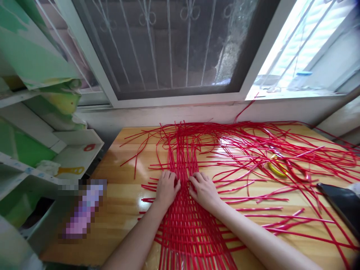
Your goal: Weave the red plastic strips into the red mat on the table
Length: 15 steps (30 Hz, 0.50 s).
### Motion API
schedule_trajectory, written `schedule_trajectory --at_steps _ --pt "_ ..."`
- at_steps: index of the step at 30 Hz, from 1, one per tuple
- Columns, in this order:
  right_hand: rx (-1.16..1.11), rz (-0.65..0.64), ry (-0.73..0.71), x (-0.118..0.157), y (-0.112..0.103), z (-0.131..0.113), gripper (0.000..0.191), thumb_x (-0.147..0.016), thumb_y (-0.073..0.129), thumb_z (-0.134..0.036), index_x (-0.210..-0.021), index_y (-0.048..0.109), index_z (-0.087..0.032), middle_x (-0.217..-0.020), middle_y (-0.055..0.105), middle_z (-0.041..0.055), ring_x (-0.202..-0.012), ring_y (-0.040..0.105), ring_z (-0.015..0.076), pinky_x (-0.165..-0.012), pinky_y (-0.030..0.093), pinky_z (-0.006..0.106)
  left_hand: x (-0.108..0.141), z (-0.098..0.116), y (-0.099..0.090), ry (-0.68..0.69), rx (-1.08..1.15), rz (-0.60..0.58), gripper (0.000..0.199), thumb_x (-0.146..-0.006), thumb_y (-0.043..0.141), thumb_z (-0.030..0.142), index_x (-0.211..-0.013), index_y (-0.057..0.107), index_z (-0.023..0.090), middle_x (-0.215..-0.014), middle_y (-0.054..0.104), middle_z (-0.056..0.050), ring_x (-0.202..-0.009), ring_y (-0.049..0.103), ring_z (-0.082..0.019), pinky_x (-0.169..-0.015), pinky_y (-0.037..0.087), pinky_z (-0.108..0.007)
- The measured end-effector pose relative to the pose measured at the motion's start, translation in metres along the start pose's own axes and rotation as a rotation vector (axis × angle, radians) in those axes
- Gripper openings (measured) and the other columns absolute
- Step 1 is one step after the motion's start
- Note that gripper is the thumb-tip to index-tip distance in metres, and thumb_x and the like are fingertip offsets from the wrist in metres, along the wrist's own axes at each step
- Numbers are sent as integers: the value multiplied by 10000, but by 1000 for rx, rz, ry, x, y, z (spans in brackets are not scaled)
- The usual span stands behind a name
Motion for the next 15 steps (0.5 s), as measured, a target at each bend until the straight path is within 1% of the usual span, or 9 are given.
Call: schedule_trajectory --at_steps 3,5,8,10,15 --pt "0 -7 31 0 3 1 194 -769 477 -223 -938 562 -178 -947 532 81 -897 427 213 -762 317 318 1 1 -1 4 14 5 159 -760 512 331 -818 489 185 -868 485 -44 -870 438 -196 -795 394 -349" --pt "4 -8 37 0 6 1 176 -783 465 -224 -921 564 -176 -940 535 82 -889 431 213 -755 315 320 1 2 -1 15 34 -9 194 -742 538 358 -824 495 187 -868 489 -40 -860 443 -193 -790 393 -348" --pt "23 -12 27 -1 8 0 157 -808 439 -227 -888 565 -177 -905 541 76 -860 441 207 -732 310 318 2 2 1 31 63 -47 161 -757 527 344 -720 493 192 -774 495 -18 -782 453 -172 -729 395 -318" --pt "34 -16 22 -1 9 0 151 -816 430 -223 -874 562 -178 -886 542 70 -844 446 203 -720 306 315 2 2 3 33 80 -53 179 -766 520 334 -670 481 188 -725 493 -11 -742 452 -161 -694 389 -299" --pt "30 -17 0 -2 8 0 130 -809 431 -204 -830 557 -180 -859 541 61 -835 445 199 -712 307 309 -1 -1 6 33 98 -66 199 -748 539 341 -644 472 185 -695 490 -6 -710 449 -152 -662 378 -283"
Point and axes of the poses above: each hand's wrist, its own x-axis away from the middle knuckle, its own y-axis out of the palm, z = x × y, the point moved 3 cm from there along -x, towards the middle knuckle
